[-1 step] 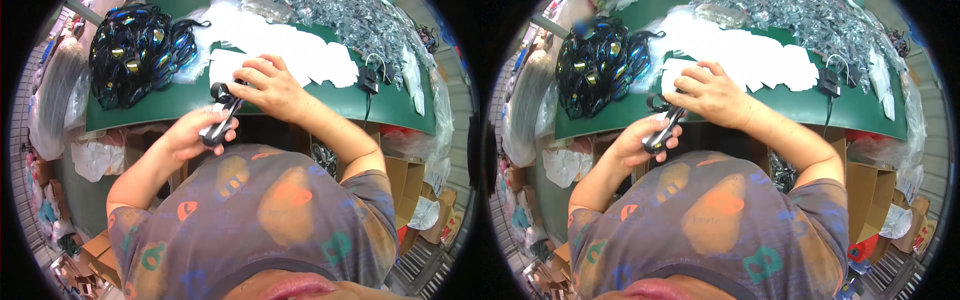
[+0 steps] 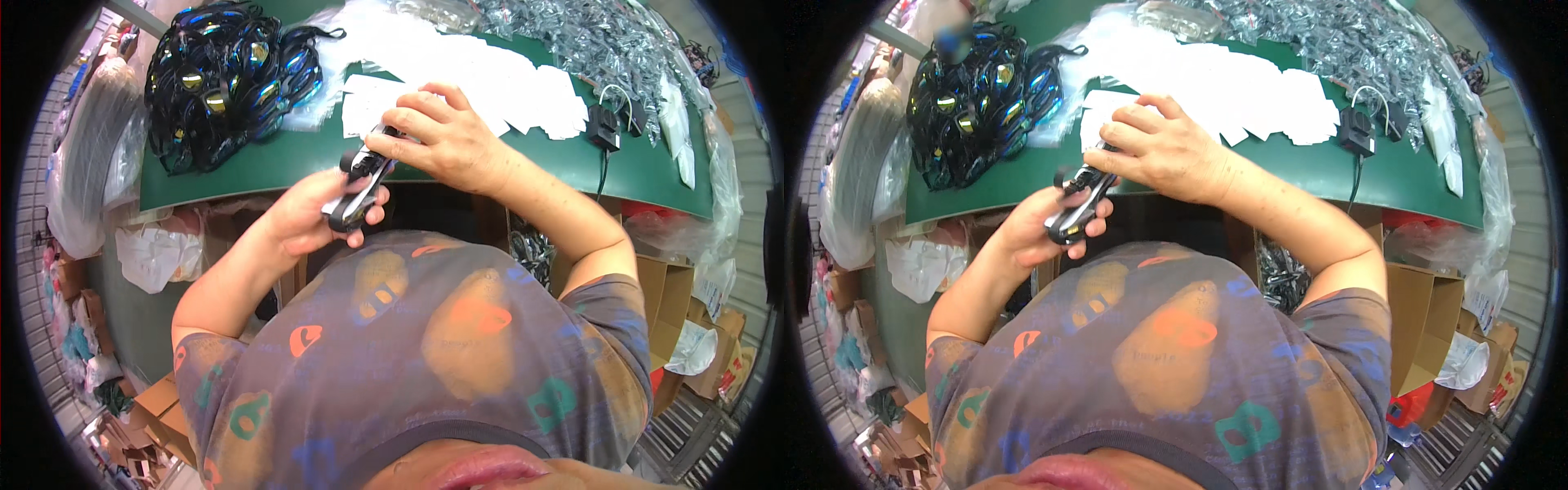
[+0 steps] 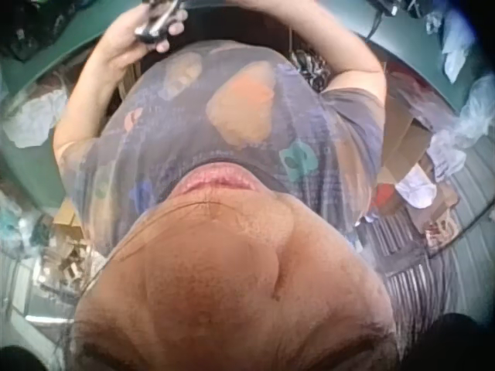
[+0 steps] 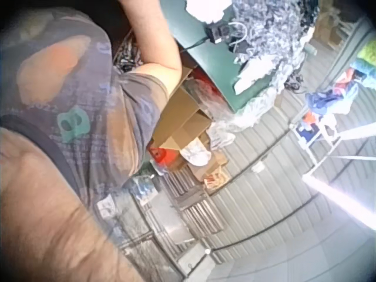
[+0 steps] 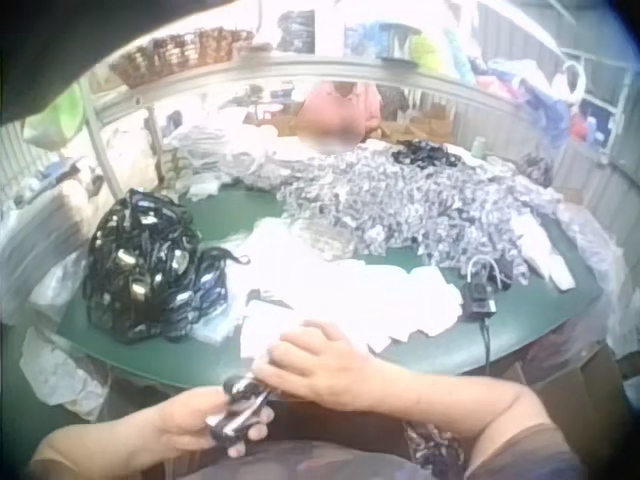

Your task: Package swim goggles into individual plastic bags along with instruction manuals.

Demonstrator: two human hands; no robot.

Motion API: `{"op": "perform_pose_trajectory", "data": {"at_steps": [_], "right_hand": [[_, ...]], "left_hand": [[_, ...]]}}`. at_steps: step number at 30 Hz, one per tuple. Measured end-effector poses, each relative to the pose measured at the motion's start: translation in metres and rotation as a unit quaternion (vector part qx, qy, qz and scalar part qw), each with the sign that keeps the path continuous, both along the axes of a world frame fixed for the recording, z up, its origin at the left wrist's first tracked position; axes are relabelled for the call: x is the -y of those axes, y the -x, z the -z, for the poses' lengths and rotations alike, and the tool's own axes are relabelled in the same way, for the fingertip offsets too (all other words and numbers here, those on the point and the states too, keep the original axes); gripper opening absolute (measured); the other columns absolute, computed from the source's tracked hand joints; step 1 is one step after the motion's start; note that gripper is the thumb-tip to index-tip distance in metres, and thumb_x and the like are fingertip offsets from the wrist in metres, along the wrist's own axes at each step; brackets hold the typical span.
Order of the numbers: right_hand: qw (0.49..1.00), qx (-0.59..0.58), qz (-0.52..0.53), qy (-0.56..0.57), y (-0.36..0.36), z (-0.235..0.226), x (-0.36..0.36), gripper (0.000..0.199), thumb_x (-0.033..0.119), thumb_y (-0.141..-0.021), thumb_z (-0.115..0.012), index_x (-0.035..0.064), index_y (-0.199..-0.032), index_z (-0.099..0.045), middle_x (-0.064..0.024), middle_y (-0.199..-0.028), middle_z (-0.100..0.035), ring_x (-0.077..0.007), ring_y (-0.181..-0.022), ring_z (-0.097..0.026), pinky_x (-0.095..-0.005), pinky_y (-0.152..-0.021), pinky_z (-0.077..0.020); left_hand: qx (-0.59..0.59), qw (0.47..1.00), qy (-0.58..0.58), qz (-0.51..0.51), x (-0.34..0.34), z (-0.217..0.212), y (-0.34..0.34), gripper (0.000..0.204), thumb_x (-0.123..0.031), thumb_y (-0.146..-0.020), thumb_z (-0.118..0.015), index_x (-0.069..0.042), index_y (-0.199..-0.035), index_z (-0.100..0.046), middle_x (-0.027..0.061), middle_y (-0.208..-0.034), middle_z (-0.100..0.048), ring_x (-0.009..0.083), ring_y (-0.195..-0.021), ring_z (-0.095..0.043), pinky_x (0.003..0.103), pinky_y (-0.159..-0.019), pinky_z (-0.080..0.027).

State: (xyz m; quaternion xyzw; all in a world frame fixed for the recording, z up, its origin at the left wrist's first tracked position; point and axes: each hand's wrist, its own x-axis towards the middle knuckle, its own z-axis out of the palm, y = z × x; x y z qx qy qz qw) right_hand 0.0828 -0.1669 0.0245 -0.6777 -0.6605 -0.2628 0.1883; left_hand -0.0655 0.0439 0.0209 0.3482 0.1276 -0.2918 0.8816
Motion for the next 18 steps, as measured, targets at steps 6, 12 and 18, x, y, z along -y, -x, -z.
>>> {"op": "perform_pose_trajectory", "data": {"at_steps": [6, 12, 18], "right_hand": [[0.994, 0.075, 0.0, 0.078, -0.007, -0.015, -0.002, 0.038, 0.023, -0.086, -0.064, 0.0221, -0.124, -0.065, 0.0007, -0.11, -0.058, -0.0168, -0.112, -0.058, -0.0435, -0.106, -0.0389], [0.982, -0.072, -0.052, 0.164, -0.011, -0.036, 0.001, 0.043, 0.015, -0.079, -0.068, 0.0105, -0.121, -0.064, -0.0039, -0.121, -0.063, -0.0212, -0.125, -0.056, -0.0492, -0.115, -0.0351], [0.957, -0.205, -0.095, 0.183, 0.018, -0.019, -0.014, 0.06, 0.012, -0.074, -0.075, 0.0016, -0.13, -0.055, -0.0139, -0.12, -0.064, -0.0317, -0.12, -0.06, -0.048, -0.113, -0.0388]], "left_hand": [[-0.006, 1.0, 0.024, -0.011, 0.003, -0.013, -0.01, 0.049, -0.046, -0.103, -0.045, -0.003, -0.123, -0.054, 0.0128, -0.106, -0.065, 0.0218, -0.092, -0.068, 0.034, -0.052, -0.058], [0.011, 0.998, -0.057, 0.01, 0.004, -0.002, -0.004, 0.037, -0.026, -0.097, -0.068, -0.003, -0.124, -0.054, 0.011, -0.103, -0.066, 0.0194, -0.092, -0.069, 0.032, -0.054, -0.06], [0.001, 0.999, -0.039, 0.033, -0.001, 0.005, -0.009, 0.035, -0.029, -0.1, -0.06, 0.0, -0.12, -0.059, 0.0148, -0.103, -0.067, 0.0245, -0.085, -0.072, 0.035, -0.055, -0.063]]}}
